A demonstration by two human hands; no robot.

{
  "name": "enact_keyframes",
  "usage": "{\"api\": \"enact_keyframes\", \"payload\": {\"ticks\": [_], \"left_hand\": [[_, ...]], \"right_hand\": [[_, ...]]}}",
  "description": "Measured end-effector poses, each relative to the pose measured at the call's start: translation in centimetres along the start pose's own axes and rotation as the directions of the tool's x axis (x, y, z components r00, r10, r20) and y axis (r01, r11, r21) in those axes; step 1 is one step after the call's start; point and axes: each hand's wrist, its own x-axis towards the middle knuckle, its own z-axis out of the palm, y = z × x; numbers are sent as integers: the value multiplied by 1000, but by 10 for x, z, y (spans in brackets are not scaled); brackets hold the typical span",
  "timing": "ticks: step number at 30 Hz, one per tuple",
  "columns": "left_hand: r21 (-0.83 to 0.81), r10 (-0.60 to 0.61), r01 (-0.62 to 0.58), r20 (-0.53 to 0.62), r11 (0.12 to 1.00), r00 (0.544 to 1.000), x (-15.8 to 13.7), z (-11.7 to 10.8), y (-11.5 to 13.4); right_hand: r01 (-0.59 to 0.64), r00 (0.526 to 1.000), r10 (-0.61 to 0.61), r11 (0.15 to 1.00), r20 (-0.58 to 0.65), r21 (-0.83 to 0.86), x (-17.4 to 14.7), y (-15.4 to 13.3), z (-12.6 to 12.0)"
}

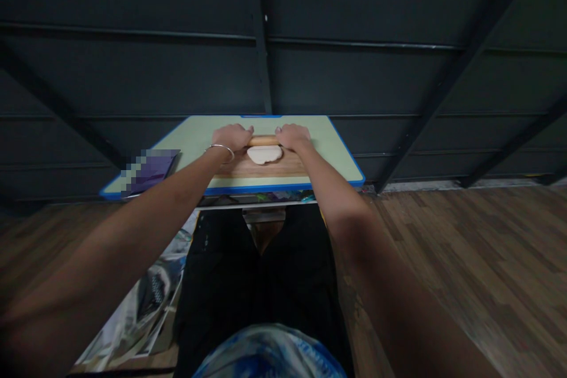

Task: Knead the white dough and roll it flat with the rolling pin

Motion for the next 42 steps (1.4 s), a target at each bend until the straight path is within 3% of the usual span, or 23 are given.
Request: {"api": "enact_keyframes", "payload": {"ticks": [3, 13, 22, 42], "left_hand": [[13, -36, 37, -53, 999, 998, 0, 1, 0], [43, 7, -4, -79, 999, 997, -7, -4, 2], [35, 22, -21, -25, 999, 999, 2, 0, -3], [68, 16, -16, 5, 998, 1000, 2, -3, 0]], "right_hand": [[15, 1000, -15, 1000, 6, -4, -1, -1, -1], [57, 997, -58, 998, -42, -8, -3, 1, -1], [38, 999, -38, 999, 25, 7, 0, 1, -2], [34, 999, -34, 999, 22, 20, -1, 2, -1]]}}
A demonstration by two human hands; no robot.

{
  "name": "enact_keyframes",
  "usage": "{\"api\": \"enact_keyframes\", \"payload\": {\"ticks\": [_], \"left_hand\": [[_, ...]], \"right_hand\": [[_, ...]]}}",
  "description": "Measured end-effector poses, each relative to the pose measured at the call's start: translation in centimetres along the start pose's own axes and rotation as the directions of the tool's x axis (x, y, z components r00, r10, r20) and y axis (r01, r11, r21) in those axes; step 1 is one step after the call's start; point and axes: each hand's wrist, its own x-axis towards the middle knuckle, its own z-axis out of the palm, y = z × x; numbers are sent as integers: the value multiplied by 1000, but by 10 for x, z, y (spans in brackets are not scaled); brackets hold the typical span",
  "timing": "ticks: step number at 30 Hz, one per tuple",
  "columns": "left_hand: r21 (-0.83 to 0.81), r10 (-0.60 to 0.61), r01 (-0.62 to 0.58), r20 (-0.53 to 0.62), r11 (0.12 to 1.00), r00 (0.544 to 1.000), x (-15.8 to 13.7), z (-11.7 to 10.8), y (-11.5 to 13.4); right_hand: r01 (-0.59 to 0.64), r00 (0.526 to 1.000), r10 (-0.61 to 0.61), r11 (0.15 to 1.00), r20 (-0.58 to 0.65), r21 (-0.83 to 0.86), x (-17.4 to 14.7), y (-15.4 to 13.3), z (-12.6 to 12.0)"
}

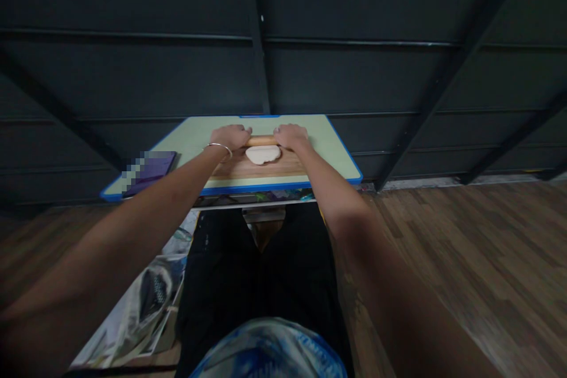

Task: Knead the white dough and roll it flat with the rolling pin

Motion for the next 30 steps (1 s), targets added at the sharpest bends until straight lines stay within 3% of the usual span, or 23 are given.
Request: {"api": "enact_keyframes", "payload": {"ticks": [19, 30], "left_hand": [[3, -52, 52, -77, 999, 996, -22, -1, 4], [38, -43, 45, -34, 998, 998, -12, -3, 3]], "right_hand": [[-4, 994, 6, 1000, -106, 19, -27, -7, -1], [56, 997, -55, 998, -47, 15, -13, -2, 0]]}}
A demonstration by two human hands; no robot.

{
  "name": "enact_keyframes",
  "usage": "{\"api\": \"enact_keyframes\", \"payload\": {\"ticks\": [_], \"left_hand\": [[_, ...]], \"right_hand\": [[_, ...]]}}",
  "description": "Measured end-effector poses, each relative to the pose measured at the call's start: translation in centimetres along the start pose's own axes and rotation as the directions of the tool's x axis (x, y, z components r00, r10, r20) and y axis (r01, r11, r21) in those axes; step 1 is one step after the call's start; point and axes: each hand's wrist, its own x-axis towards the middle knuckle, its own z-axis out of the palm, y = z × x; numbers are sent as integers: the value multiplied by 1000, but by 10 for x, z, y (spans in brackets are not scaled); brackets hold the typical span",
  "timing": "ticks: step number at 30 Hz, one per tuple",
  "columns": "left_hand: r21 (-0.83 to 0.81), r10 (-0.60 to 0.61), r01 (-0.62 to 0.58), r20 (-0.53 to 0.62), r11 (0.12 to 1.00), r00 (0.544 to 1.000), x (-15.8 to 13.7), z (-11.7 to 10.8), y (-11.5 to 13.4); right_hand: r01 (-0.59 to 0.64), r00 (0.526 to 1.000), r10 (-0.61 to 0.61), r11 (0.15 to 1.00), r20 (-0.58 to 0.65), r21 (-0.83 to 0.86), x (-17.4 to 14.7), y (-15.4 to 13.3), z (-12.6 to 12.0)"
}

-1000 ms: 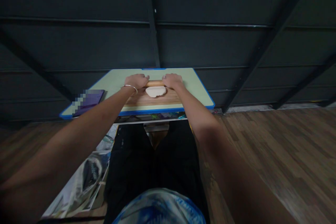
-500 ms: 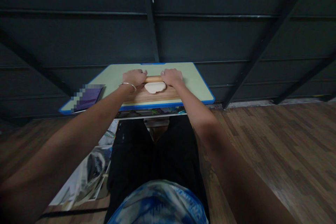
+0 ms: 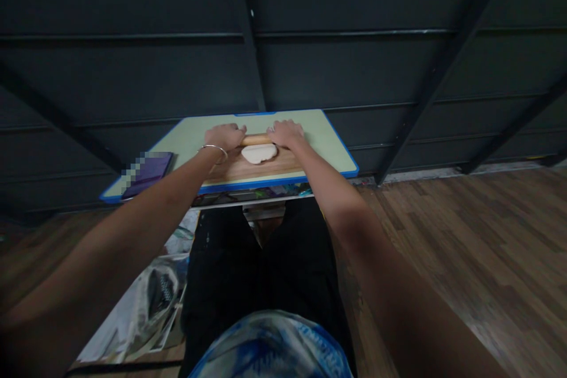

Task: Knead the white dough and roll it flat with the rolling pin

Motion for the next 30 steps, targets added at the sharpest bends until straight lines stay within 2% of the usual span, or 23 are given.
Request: {"api": "enact_keyframes", "payload": {"ticks": [9, 30], "left_hand": [[-41, -20, 19, -15, 999, 1000, 3, 3, -1], [-65, 4, -4, -9, 998, 1000, -9, 1, 0]], "right_hand": [[-23, 998, 23, 1000, 64, -3, 9, 1, -1], [-33, 998, 33, 999, 54, -10, 5, 0, -1]]}}
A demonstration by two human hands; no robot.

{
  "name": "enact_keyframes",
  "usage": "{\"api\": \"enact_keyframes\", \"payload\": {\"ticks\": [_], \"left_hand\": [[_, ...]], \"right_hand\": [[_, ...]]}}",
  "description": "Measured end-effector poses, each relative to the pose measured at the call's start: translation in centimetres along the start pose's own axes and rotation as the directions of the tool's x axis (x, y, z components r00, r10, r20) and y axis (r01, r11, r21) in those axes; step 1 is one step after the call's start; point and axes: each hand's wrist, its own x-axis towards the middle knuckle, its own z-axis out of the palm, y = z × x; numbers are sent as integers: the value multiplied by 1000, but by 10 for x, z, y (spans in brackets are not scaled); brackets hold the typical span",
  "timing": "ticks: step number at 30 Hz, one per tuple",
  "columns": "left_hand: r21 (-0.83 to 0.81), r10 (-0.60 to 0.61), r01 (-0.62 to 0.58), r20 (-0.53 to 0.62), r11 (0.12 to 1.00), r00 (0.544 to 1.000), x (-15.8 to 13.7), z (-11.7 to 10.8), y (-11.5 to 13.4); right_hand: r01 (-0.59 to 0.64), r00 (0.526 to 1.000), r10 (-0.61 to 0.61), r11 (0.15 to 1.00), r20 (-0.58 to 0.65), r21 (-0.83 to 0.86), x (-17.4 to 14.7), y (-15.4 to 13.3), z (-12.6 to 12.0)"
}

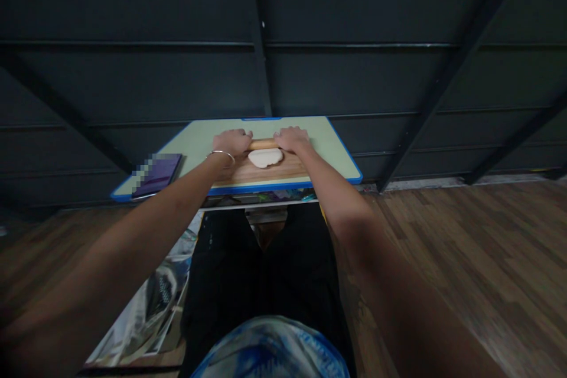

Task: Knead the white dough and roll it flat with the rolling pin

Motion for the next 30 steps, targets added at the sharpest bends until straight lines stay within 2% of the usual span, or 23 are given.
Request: {"api": "enact_keyframes", "payload": {"ticks": [13, 22, 26, 30], "left_hand": [[-6, -13, 13, -14, 1000, 1000, -9, -3, 2], [57, 24, -17, -124, 998, 992, -27, 3, 0], [84, 74, -64, -126, 994, 989, -34, 4, -1], [84, 83, -74, -109, 994, 991, -35, 1, -1]], "right_hand": [[2, 1000, -2, 1000, -18, -3, -11, -4, -4], [14, 995, -16, 1000, -102, -20, -28, -7, 0], [16, 990, -19, 1000, -139, -20, -33, -7, 3], [6, 992, -9, 1000, -124, -19, -34, -7, 2]]}}
